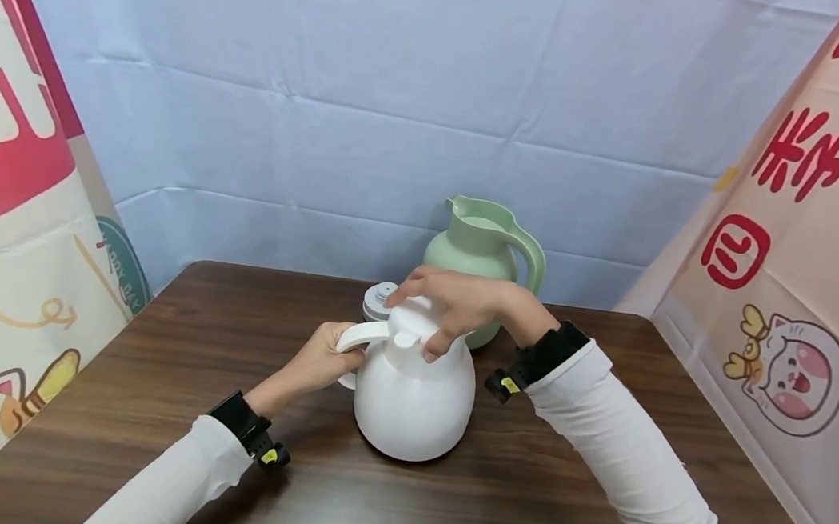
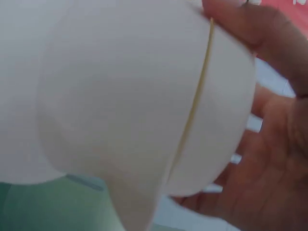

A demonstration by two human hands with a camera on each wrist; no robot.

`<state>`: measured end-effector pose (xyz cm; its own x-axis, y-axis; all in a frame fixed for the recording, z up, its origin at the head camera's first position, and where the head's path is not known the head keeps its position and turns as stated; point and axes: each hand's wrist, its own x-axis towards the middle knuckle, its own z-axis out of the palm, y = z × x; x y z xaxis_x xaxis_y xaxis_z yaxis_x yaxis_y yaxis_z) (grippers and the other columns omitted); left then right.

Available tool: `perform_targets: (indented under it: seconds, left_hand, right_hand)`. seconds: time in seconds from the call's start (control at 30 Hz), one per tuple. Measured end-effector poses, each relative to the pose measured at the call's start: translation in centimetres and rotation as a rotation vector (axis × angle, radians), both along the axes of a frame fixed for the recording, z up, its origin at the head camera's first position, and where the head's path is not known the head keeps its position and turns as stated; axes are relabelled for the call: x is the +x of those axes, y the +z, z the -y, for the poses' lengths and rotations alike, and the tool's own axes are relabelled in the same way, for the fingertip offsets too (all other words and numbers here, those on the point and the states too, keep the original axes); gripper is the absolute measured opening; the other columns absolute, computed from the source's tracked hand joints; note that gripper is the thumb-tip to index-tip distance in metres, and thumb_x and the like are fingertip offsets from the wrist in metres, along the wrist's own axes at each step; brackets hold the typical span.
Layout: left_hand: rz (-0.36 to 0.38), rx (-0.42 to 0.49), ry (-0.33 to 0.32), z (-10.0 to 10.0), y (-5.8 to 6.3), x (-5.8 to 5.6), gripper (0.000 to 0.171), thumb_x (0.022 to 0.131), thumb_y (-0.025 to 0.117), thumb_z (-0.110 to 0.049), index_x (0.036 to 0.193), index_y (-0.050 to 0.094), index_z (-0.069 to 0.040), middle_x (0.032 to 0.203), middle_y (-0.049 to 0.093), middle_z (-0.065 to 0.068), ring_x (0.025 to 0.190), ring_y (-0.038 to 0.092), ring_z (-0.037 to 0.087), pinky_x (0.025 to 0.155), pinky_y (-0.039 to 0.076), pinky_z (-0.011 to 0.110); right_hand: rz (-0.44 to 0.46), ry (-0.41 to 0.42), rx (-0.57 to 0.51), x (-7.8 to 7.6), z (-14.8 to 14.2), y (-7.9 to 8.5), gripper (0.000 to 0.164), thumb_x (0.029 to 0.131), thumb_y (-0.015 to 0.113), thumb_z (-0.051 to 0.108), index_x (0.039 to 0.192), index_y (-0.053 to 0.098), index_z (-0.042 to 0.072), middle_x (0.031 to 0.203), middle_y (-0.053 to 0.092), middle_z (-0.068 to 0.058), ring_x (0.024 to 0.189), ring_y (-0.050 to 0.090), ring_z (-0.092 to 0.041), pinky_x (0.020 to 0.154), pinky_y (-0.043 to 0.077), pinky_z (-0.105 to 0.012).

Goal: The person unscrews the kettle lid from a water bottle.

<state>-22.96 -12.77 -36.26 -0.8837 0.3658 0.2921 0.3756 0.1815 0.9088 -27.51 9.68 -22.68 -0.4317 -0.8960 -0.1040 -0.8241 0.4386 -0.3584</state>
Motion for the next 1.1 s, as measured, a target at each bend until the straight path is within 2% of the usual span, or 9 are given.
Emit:
perform_targets:
  seconds: [0.13, 0.17, 0.3, 0.43, 0.63, 0.73, 0.8, 0.97, 1.1]
  left_hand:
    - [0.004, -0.005, 0.032, 0.2, -1.5, -0.9, 0.024, 0.082, 0.051, 0.011, 0.101, 0.064, 0.006, 0.074, 0.058, 0.009, 0.071, 0.053, 0.021, 0.061, 0.049, 0.035]
    - [0.003, -0.005, 0.035, 0.2, -1.5, -0.8, 0.023, 0.082, 0.051, 0.010, 0.100, 0.064, 0.006, 0.076, 0.058, 0.010, 0.071, 0.054, 0.021, 0.061, 0.049, 0.035]
    - [-0.007, -0.004, 0.036, 0.2, -0.6, 0.0, 0.020, 0.083, 0.050, 0.010, 0.096, 0.064, 0.006, 0.072, 0.057, 0.010, 0.069, 0.054, 0.024, 0.060, 0.048, 0.035]
    - [-0.014, -0.009, 0.026, 0.0, 0.6, 1.0, 0.022, 0.083, 0.049, 0.010, 0.100, 0.063, 0.007, 0.068, 0.053, 0.011, 0.068, 0.052, 0.026, 0.061, 0.048, 0.037]
    - [-0.009, 0.007, 0.009, -0.1, 1.1, 1.3, 0.020, 0.085, 0.048, 0.010, 0.100, 0.062, 0.008, 0.074, 0.055, 0.023, 0.072, 0.053, 0.035, 0.064, 0.048, 0.044]
    - [-0.013, 0.018, 0.012, -0.1, 1.1, 1.3, 0.020, 0.085, 0.048, 0.011, 0.100, 0.062, 0.009, 0.076, 0.055, 0.024, 0.073, 0.054, 0.038, 0.064, 0.048, 0.048]
    - [-0.020, 0.020, 0.012, -0.1, 1.0, 1.3, 0.019, 0.086, 0.048, 0.012, 0.100, 0.061, 0.009, 0.077, 0.056, 0.024, 0.074, 0.054, 0.038, 0.064, 0.048, 0.049]
    - [-0.023, 0.017, 0.010, -0.2, 1.1, 1.4, 0.022, 0.085, 0.048, 0.013, 0.102, 0.061, 0.009, 0.085, 0.060, 0.019, 0.077, 0.056, 0.033, 0.065, 0.049, 0.046]
    - [-0.016, 0.021, 0.021, -0.1, 1.0, 1.4, 0.024, 0.084, 0.048, 0.012, 0.105, 0.061, 0.009, 0.089, 0.061, 0.018, 0.078, 0.055, 0.030, 0.067, 0.049, 0.049]
  right_hand:
    - [0.083, 0.076, -0.026, -0.8, -0.1, -0.4, 0.068, 0.060, 0.081, 0.011, 0.123, 0.056, 0.015, 0.127, 0.042, -0.008, 0.113, 0.039, -0.022, 0.086, 0.040, -0.035]
    - [0.101, 0.086, -0.032, -0.9, 0.0, -0.5, 0.067, 0.060, 0.080, 0.009, 0.122, 0.057, 0.015, 0.127, 0.041, -0.007, 0.113, 0.039, -0.021, 0.086, 0.040, -0.035]
    - [0.143, 0.095, -0.043, -1.1, 0.0, -0.7, 0.067, 0.059, 0.079, 0.006, 0.121, 0.056, 0.014, 0.127, 0.041, -0.004, 0.113, 0.037, -0.021, 0.086, 0.040, -0.035]
    - [0.120, 0.076, -0.033, -0.8, 0.0, -0.7, 0.067, 0.059, 0.078, 0.005, 0.122, 0.056, 0.015, 0.128, 0.041, -0.004, 0.114, 0.036, -0.020, 0.087, 0.039, -0.035]
    - [-0.026, -0.028, -0.014, 0.9, -0.1, -0.9, 0.076, 0.063, 0.079, 0.022, 0.133, 0.049, 0.018, 0.138, 0.036, -0.010, 0.124, 0.033, -0.024, 0.092, 0.036, -0.039]
    - [-0.113, -0.064, -0.049, 2.1, 0.1, -1.4, 0.084, 0.063, 0.080, 0.035, 0.138, 0.044, 0.021, 0.142, 0.032, -0.012, 0.129, 0.028, -0.027, 0.095, 0.033, -0.043]
    - [-0.161, -0.073, -0.097, 2.7, 0.2, -1.7, 0.083, 0.065, 0.078, 0.041, 0.138, 0.044, 0.022, 0.142, 0.031, -0.011, 0.130, 0.026, -0.028, 0.096, 0.029, -0.047]
    - [-0.272, -0.078, -0.249, 3.9, 0.4, -2.2, 0.055, 0.071, 0.076, 0.042, 0.118, 0.060, 0.019, 0.130, 0.044, -0.008, 0.121, 0.035, -0.024, 0.093, 0.027, -0.050]
    - [-0.415, -0.094, -0.349, 4.5, 0.5, -2.6, 0.032, 0.074, 0.076, 0.035, 0.097, 0.068, 0.014, 0.100, 0.052, -0.002, 0.096, 0.045, -0.019, 0.081, 0.034, -0.039]
